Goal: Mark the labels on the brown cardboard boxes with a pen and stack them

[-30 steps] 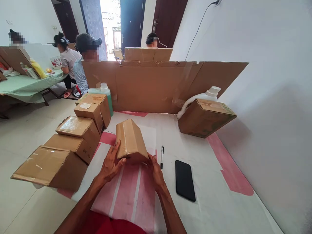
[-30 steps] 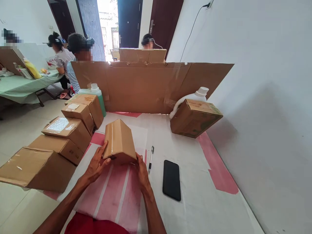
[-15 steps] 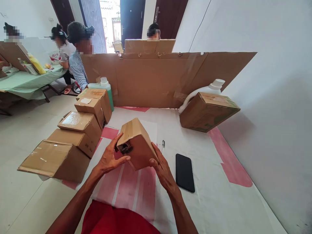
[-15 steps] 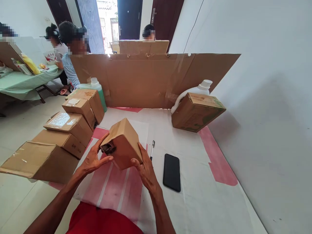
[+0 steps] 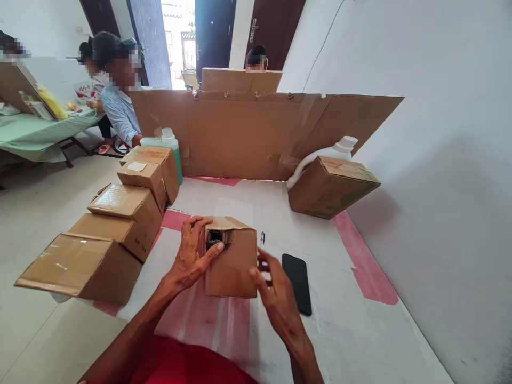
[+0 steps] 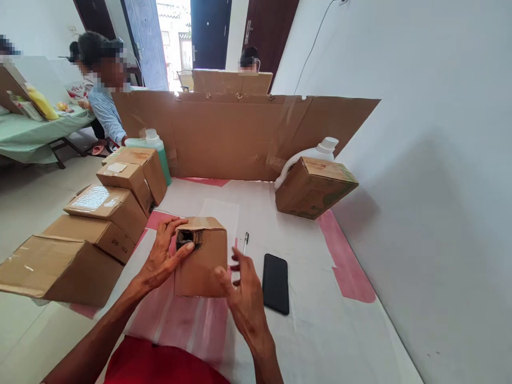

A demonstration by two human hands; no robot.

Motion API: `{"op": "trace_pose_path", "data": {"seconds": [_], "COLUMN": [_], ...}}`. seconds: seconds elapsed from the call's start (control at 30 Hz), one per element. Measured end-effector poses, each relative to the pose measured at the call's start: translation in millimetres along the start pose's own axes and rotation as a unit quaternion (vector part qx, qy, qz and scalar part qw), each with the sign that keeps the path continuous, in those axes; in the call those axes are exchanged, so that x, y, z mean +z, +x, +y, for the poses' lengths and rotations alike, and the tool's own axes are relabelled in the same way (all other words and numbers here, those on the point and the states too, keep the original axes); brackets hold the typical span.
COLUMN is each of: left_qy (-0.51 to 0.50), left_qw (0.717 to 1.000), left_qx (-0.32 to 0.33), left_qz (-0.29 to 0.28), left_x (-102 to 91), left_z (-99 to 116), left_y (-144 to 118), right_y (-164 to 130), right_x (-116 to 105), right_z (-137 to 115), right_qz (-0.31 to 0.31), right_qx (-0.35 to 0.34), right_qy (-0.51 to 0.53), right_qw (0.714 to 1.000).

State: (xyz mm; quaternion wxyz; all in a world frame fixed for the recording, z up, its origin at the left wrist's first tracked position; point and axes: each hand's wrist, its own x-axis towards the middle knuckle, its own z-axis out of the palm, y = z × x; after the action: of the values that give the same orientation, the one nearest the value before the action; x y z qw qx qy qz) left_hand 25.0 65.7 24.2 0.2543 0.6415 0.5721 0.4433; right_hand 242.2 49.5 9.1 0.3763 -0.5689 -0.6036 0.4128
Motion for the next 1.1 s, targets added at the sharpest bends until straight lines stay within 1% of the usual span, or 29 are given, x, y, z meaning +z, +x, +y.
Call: {"op": "trace_pose_path", "data": {"seconds": [0.07,0.1,0.17,0.2,0.27,0.33,0.37,0.43,0.5,0.53,0.57,0.6,0.67,0.73,0.8,0.9,0.97,1.0,1.03,1.07,1.1], "left_qy": [-0.02,-0.038,-0.087,-0.116,-0.162,-0.172,-0.168,-0.165,-0.176,-0.182,-0.184,-0.183,-0.176,-0.178,-0.192,-0.209,-0.197,-0.184,-0.169,-0.155,-0.143], "left_qw": [1.0,0.999,0.995,0.993,0.984,0.978,0.977,0.976,0.974,0.972,0.972,0.972,0.972,0.971,0.968,0.964,0.968,0.972,0.976,0.979,0.982], "left_qx": [0.018,0.022,0.014,-0.003,-0.06,-0.113,-0.129,-0.138,-0.136,-0.137,-0.14,-0.144,-0.154,-0.158,-0.159,-0.161,-0.151,-0.143,-0.135,-0.128,-0.123], "left_qz": [-0.013,-0.024,-0.037,-0.038,-0.033,-0.02,-0.018,-0.028,-0.051,-0.054,-0.051,-0.043,-0.031,-0.025,-0.021,-0.029,-0.032,-0.032,-0.031,-0.031,-0.032], "left_x": [9.8,13.7,17.7,17.2,11.5,2.4,-2.0,-8.6,-11.7,-12.3,-12.6,-12.9,-13.3,-13.4,-12.6,-10.3,-8.8,-8.1,-7.3,-6.4,-5.4], "left_z": [0.7,1.3,3.2,4.5,7.6,10.6,11.6,12.1,10.1,8.3,5.9,3.3,-2.3,-7.0,-9.3,-7.3,-3.5,-1.2,1.4,4.2,7.0], "left_y": [-0.8,-0.9,-1.2,-1.8,-3.8,-6.5,-7.9,-10.5,-12.5,-13.2,-13.7,-14.1,-14.7,-15.4,-15.8,-14.4,-11.7,-10.1,-8.4,-6.8,-5.3], "right_y": [14.4,22.7,37.0,41.7,44.9,41.4,38.4,33.4,33.7,36.6,41.2,47.2,60.7,71.9,78.1,80.7,81.6,82.0,82.2,81.8,80.6], "right_x": [1.9,5.2,14.4,19.6,29.6,37.9,41.0,44.0,40.6,36.4,30.9,24.6,12.1,3.7,0.8,-0.9,-7.1,-12.2,-18.0,-23.6,-28.1], "right_z": [-10.0,-14.7,-23.1,-26.9,-34.7,-42.3,-45.4,-47.7,-41.1,-33.8,-23.9,-11.7,16.8,46.1,71.3,93.9,94.5,89.2,79.9,66.8,50.6], "right_qz": [0.052,0.064,0.06,0.055,0.043,0.045,0.046,0.048,0.024,0.005,-0.006,-0.005,0.035,0.083,0.088,0.075,0.067,0.068,0.08,0.102,0.129], "right_qx": [-0.022,-0.028,-0.024,-0.017,-0.012,-0.02,-0.021,-0.017,-0.028,-0.034,-0.027,-0.006,0.071,0.146,0.182,0.189,0.17,0.157,0.139,0.112,0.077], "right_qy": [0.053,0.078,0.118,0.132,0.137,0.125,0.124,0.137,0.169,0.185,0.178,0.145,0.025,-0.092,-0.13,-0.143,-0.124,-0.114,-0.089,-0.039,0.034], "right_qw": [0.997,0.995,0.991,0.99,0.99,0.991,0.991,0.989,0.985,0.982,0.984,0.989,0.997,0.982,0.971,0.969,0.975,0.979,0.983,0.988,0.988]}}
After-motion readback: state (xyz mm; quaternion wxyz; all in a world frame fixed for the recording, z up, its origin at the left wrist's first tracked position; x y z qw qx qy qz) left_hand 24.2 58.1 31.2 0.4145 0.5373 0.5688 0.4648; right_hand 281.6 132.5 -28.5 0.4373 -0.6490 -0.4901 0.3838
